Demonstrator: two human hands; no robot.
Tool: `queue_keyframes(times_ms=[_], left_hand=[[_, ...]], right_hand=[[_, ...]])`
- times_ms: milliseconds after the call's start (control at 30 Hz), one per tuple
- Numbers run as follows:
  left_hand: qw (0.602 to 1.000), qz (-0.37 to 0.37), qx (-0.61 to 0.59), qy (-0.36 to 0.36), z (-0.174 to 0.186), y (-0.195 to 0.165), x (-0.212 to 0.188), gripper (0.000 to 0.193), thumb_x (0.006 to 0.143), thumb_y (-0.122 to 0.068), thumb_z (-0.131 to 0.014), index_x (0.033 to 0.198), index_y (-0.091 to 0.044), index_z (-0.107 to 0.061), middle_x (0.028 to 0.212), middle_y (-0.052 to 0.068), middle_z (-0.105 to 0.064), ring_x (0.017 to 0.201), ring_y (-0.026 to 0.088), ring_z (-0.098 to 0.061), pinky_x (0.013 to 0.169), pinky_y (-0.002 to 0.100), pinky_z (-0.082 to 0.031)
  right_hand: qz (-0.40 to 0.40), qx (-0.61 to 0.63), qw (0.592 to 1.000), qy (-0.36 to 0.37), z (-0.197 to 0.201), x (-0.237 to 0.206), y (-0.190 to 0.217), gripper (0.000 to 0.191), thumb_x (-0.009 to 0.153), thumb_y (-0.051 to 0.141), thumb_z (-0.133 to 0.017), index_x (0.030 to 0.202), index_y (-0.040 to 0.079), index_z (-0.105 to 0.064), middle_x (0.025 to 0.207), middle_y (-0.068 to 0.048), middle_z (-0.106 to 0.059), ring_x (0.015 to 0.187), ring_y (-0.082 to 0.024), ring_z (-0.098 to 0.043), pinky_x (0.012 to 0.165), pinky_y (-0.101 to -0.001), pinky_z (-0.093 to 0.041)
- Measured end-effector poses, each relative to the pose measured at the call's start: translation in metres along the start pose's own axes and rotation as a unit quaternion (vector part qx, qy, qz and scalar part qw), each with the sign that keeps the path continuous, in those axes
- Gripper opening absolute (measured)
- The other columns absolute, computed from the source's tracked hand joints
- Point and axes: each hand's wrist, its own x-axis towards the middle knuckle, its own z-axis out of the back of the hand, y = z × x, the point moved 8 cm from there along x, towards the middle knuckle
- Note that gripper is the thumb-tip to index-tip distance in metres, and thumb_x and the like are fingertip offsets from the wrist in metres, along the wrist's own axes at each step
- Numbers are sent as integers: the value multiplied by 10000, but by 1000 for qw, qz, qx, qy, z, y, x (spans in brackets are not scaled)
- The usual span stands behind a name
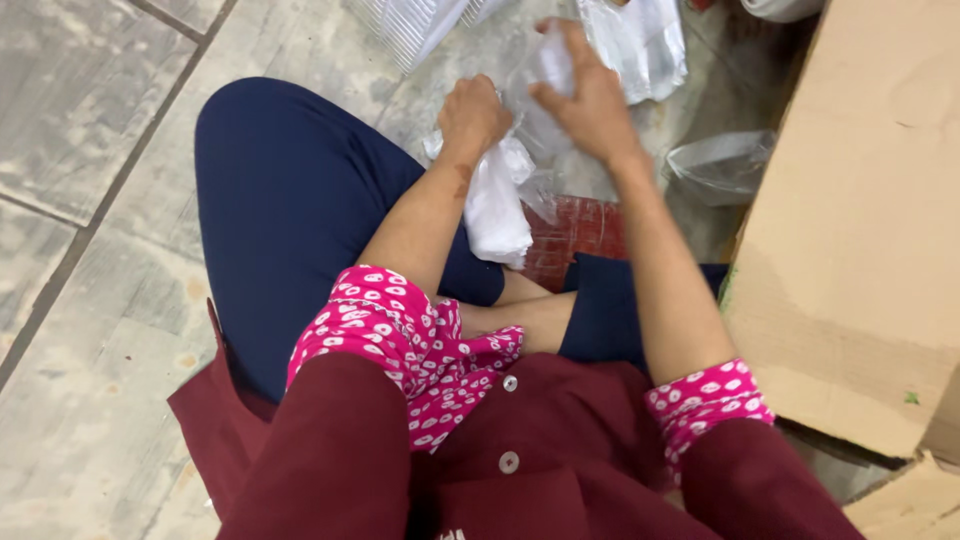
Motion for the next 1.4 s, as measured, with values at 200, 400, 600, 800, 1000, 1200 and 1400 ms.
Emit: queue_keyframes(times_ms=[200,400,600,800,1000,1200,1400], left_hand=[[999,-26,-28,11,-1,-6,1,399,768,-186,-698,1153,-85,-705,1227,243,-632,1142,429,-611,940,478,-506],[998,7,-66,19,6,-9,-1,431,733,-203,-683,1147,-96,-731,1218,227,-673,1135,397,-641,945,454,-513],[978,-67,-188,-54,33,-31,-11,264,735,-292,-722,902,-106,-806,885,190,-764,885,362,-737,823,423,-568],[901,-156,-398,-71,68,-53,-33,143,856,-153,-686,928,-84,-788,831,81,-807,769,155,-761,709,308,-587],[745,-195,-632,86,77,-64,-70,199,957,-34,-686,1150,4,-718,1085,90,-757,957,156,-725,861,291,-600],[723,-168,-664,83,90,-44,-96,217,994,-51,-731,1201,3,-701,1050,67,-705,903,135,-657,766,307,-555],[721,-191,-665,15,122,-27,-91,274,940,-74,-780,1187,18,-704,1061,85,-722,921,136,-668,784,305,-565]], right_hand=[[-162,-158,974,-14,52,-31,-73,740,784,230,-874,1412,104,-504,1231,-284,-664,1146,-465,-615,985,-505,-493],[-332,-257,901,-106,89,-88,-147,744,737,213,-900,1379,125,-534,1330,-253,-564,1206,-483,-548,980,-550,-481],[-109,-287,925,-223,99,-84,-79,651,780,159,-909,1346,84,-595,1392,-253,-547,1279,-474,-437,1062,-525,-391],[-46,-154,972,-172,71,-83,25,233,1036,225,-755,1233,109,-714,1284,-187,-676,1284,-391,-530,1122,-475,-387],[-37,48,994,-88,44,-96,51,440,966,125,-587,1403,77,-599,1391,-196,-631,1328,-372,-543,1109,-457,-412],[-39,141,989,-17,16,-100,38,313,950,61,-630,1256,14,-669,1218,-152,-718,1151,-261,-679,965,-360,-520],[-149,217,958,-113,49,-106,-6,130,1033,109,-652,1040,-7,-710,891,-35,-731,803,-100,-691,724,-239,-518]])
